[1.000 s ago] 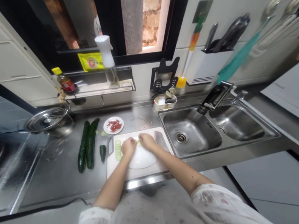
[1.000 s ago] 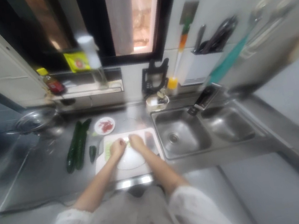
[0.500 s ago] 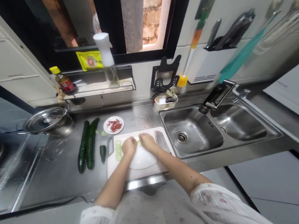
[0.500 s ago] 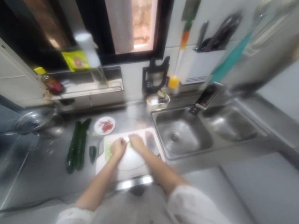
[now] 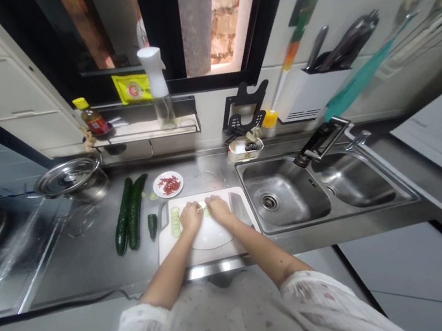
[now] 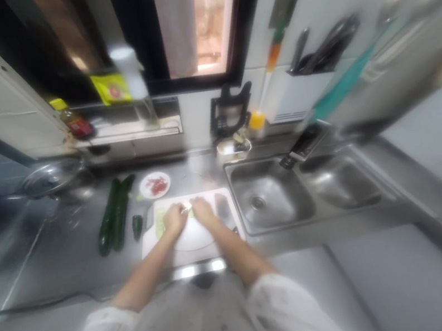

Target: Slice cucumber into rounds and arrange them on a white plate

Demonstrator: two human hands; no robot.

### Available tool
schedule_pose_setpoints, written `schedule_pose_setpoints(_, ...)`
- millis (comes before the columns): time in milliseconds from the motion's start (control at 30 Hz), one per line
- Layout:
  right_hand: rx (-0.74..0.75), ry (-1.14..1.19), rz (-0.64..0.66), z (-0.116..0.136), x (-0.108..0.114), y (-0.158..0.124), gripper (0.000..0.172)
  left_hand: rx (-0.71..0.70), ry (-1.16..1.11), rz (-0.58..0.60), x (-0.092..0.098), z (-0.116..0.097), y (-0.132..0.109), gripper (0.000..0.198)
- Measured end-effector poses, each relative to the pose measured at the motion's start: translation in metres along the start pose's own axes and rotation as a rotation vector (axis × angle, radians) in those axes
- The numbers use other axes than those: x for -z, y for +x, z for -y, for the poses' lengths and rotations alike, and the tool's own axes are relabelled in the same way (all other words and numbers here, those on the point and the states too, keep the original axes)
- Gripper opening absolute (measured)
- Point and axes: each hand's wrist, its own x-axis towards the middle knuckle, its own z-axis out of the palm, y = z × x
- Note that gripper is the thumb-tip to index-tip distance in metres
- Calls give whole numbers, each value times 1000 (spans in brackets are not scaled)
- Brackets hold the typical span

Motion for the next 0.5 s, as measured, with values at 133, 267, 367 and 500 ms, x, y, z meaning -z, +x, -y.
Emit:
schedule_pose_setpoints(133,-9,14,8,0,3,-1,31,-3,3,16,2,-1,0,19)
schedule_pose_setpoints(267,-31,52,7,0,8,-4,32,-47,12,7,5,1,-5,22)
schedule_pose_setpoints(367,-61,62,2,-1,10,-10,31,-177,63,2,8,5,-13,26)
schedule_pose_setpoints(500,-78,45,5,0,8,-21,32,-363,170,32,9,8,-22,31)
